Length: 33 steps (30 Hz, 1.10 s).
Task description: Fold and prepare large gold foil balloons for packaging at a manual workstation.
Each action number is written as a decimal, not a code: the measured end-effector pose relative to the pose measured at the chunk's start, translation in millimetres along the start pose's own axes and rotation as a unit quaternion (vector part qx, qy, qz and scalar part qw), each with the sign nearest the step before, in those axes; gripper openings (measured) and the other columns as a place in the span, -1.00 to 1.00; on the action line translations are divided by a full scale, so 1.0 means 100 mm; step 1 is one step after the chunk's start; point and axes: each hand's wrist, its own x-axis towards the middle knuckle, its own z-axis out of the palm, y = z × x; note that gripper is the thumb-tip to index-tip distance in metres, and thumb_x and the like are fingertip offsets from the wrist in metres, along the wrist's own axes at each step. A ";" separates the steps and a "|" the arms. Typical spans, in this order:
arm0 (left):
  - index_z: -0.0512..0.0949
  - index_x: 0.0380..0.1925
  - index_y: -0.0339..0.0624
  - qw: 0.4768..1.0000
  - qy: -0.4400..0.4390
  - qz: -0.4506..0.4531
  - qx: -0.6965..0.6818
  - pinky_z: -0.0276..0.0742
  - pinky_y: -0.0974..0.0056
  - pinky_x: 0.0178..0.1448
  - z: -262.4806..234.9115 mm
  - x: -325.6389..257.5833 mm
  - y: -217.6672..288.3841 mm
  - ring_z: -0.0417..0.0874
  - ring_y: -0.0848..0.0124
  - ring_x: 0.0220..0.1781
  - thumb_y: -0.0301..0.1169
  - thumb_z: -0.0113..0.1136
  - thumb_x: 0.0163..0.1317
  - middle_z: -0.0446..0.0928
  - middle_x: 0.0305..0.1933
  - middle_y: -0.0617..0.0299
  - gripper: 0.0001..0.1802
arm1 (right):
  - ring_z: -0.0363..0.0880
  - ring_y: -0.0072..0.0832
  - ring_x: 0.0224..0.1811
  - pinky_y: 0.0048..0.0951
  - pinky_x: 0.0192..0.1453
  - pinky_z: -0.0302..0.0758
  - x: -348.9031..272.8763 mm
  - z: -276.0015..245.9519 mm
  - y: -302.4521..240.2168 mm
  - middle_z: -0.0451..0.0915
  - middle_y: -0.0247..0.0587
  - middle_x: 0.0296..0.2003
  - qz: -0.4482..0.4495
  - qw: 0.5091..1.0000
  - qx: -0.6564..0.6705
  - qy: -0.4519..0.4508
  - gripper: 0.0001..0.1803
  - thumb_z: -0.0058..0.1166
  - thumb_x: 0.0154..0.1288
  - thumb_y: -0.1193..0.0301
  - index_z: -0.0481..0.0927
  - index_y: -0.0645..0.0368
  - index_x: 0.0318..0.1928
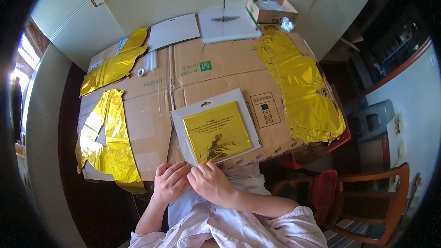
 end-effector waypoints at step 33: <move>0.64 -0.34 -0.10 0.998 0.021 -0.043 -0.040 0.43 0.05 0.13 0.04 0.01 0.05 0.64 0.32 0.08 -0.34 0.40 -0.10 0.66 -0.11 0.28 -0.74 | 0.46 -0.54 -0.23 -0.41 -0.11 0.32 -0.07 0.03 0.07 0.45 -0.48 -0.40 -0.002 0.992 0.121 0.046 -0.95 0.14 0.12 0.37 0.55 0.00 -0.39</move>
